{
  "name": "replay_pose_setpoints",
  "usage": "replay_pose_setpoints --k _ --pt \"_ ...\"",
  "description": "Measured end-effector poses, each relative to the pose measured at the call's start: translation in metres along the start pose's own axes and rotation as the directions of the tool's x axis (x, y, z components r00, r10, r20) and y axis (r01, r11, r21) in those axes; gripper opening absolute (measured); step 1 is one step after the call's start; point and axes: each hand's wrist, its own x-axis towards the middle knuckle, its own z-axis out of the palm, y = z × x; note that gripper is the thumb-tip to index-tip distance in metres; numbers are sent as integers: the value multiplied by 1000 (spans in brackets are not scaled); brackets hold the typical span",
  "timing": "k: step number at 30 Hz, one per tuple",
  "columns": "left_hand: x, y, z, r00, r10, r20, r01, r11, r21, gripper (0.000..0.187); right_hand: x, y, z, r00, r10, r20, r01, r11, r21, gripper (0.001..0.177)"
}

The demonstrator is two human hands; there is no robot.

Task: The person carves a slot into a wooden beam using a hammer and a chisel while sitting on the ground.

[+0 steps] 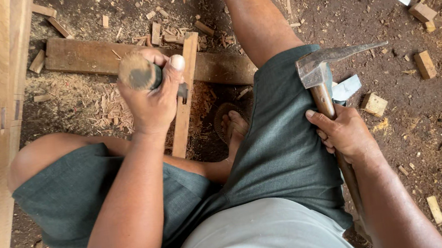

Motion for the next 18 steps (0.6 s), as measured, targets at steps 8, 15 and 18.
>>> replay_pose_setpoints --k 8,15,18 --pt "7 -12 7 855 502 127 -489 701 519 27 -2 1 3 1000 -2 9 2 1000 28 32" --pt "2 0 -4 977 -150 151 111 964 241 20 0 -5 2 999 19 27 -20 1000 21 35" --pt "-6 3 -8 991 -35 129 -12 938 348 17 0 2 1 999 25 25 -26 998 49 33"
